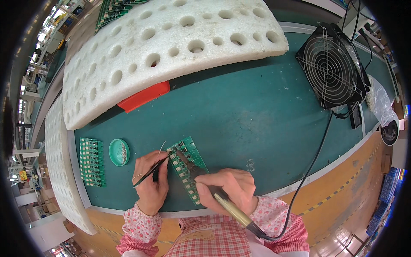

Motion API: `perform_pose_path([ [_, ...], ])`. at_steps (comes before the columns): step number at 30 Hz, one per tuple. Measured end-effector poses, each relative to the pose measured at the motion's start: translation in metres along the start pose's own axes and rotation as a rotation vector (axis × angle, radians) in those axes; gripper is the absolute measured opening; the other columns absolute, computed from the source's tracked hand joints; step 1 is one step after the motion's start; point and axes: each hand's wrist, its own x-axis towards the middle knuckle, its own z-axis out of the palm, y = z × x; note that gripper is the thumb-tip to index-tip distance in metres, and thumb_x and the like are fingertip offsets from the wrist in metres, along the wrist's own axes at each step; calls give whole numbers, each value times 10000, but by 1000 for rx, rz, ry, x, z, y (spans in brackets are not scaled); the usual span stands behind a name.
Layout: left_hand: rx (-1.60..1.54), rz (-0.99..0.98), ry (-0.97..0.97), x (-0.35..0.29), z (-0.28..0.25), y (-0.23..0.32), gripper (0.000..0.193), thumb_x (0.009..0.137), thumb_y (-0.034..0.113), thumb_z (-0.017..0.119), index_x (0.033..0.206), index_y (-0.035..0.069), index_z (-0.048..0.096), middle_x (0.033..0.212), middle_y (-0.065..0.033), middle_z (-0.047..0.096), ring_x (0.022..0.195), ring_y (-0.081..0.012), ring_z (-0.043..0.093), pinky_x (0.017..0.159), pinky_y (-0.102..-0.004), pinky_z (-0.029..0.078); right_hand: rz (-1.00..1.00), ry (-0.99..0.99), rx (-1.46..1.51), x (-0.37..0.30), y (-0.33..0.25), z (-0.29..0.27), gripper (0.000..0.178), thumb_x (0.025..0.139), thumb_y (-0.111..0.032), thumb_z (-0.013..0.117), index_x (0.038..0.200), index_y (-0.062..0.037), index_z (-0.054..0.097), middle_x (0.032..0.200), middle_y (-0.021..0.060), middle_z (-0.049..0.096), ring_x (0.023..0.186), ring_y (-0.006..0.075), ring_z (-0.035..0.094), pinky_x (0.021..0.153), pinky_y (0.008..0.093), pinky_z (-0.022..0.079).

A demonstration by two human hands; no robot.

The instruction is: The person solders electronic components onto printed circuit boards with a soldering iron and solder wire, using tweezers to position the components.

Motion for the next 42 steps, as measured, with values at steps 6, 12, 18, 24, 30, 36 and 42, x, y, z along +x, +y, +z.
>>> perform_pose_path([
  [6,-42,-50,16,-2,-1,0,286,814,-77,714,1073,34,665,1028,-130,708,875,-295,657,789,-352,508,0,14,-38,-2,0,0,104,905,-74,687,952,-6,625,583,43,664,500,131,666,462,247,491],
  [12,-37,-24,32,-4,1,-4,330,783,-80,734,1079,49,670,1021,-110,709,858,-287,654,776,-353,499,-17,22,-45,-4,1,2,104,903,-70,687,946,1,625,605,66,666,504,130,672,448,235,486],
  [18,-27,5,36,-3,3,-5,333,775,-86,734,1072,50,671,1011,-102,710,848,-285,649,772,-356,496,8,2,-43,-4,-1,0,112,907,-84,692,947,-2,627,593,60,660,500,131,669,445,240,485],
  [24,-20,3,25,-2,2,-4,340,767,-93,734,1070,47,672,1010,-102,711,849,-285,647,775,-359,495,69,-69,15,-2,-2,1,118,908,-93,703,951,-6,634,596,57,672,518,145,682,486,251,512],
  [30,-23,15,19,-1,1,-4,337,766,-96,732,1069,40,671,1008,-104,712,852,-283,651,778,-358,492,96,-101,15,2,-1,3,126,902,-85,716,949,-3,632,640,71,701,567,152,715,520,255,540],
  [36,-25,3,8,0,1,-4,334,771,-97,730,1071,36,669,1006,-104,711,852,-278,653,780,-353,489,87,-85,54,3,0,5,230,779,29,786,963,-6,652,672,70,694,539,170,683,487,277,520],
  [42,-35,-26,5,0,1,-4,325,785,-88,728,1073,48,666,1010,-103,712,851,-280,648,776,-357,491,92,-113,9,5,-1,2,123,884,-58,718,945,1,629,637,69,700,562,160,716,517,262,548],
])
